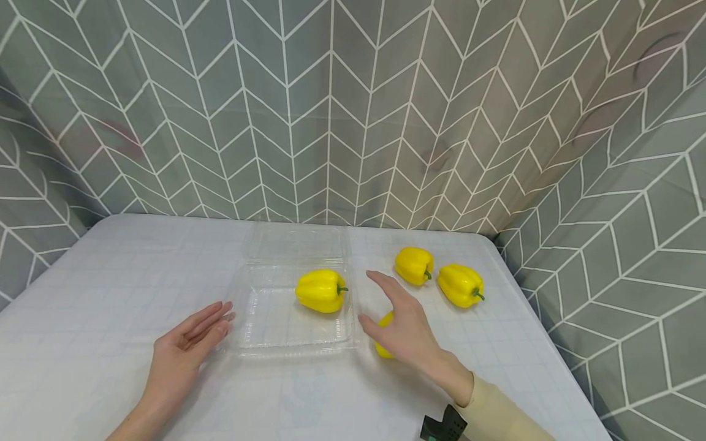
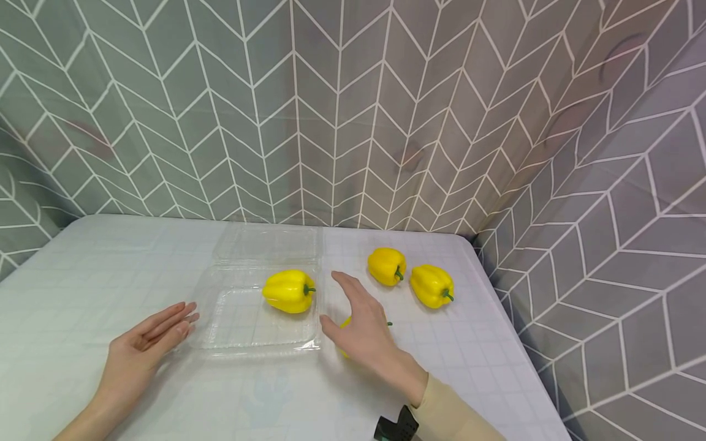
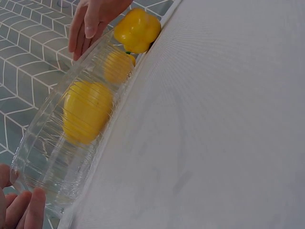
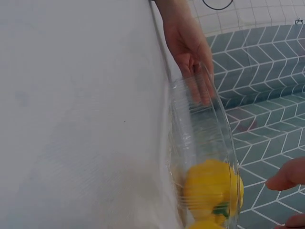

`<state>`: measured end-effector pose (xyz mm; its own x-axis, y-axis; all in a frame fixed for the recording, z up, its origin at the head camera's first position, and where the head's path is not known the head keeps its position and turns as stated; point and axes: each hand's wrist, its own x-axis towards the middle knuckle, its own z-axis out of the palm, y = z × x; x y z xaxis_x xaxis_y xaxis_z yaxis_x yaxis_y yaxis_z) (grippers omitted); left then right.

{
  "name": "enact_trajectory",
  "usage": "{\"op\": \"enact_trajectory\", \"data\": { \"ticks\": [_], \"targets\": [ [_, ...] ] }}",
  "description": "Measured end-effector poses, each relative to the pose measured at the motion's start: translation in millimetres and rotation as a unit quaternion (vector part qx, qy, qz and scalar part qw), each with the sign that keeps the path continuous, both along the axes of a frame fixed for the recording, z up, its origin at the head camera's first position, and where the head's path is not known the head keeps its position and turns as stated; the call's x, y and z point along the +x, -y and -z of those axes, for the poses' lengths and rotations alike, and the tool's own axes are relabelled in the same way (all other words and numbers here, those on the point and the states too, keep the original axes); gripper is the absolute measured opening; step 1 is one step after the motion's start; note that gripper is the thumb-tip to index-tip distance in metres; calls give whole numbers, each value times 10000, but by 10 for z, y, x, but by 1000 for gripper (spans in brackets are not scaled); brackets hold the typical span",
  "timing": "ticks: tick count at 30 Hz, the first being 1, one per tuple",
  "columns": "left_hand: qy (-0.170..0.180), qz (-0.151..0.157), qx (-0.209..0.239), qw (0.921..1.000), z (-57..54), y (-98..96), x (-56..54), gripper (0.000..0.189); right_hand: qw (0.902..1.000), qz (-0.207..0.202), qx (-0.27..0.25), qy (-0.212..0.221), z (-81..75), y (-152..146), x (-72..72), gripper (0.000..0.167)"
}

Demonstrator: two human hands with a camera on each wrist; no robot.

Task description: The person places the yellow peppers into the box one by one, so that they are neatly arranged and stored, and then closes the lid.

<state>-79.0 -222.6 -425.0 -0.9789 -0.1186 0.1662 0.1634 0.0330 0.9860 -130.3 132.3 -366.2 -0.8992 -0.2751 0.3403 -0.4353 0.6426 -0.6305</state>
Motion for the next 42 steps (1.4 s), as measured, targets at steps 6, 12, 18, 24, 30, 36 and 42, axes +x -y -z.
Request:
{"op": "enact_trajectory", "data": {
  "ticks": [6,12,18,24,30,36,42],
  "targets": [
    [-122,68,64,9999,0,4,4,54,9998,135,149,3,26,-114,20,67],
    [-129,77,75,9999,5,8,2,53,9996,134,236,-34,67,-244,49,70],
    [-171,59,72,9998,6,9,1,53,9995,182,266,14,89,-351,92,73],
    [-147,39,55,9999,12,10,-2,53,9991,196,357,-91,152,-452,110,74],
    [-119,6,-26,9999,8,4,-4,54,9989,180,420,-145,233,-556,121,76],
    [14,-79,-156,9998,5,3,-11,55,9994,-26,227,-248,296,-634,134,79],
    [117,-115,-249,9996,4,2,-7,56,9986,-321,-69,-422,359,-687,134,78]
  ]
}}
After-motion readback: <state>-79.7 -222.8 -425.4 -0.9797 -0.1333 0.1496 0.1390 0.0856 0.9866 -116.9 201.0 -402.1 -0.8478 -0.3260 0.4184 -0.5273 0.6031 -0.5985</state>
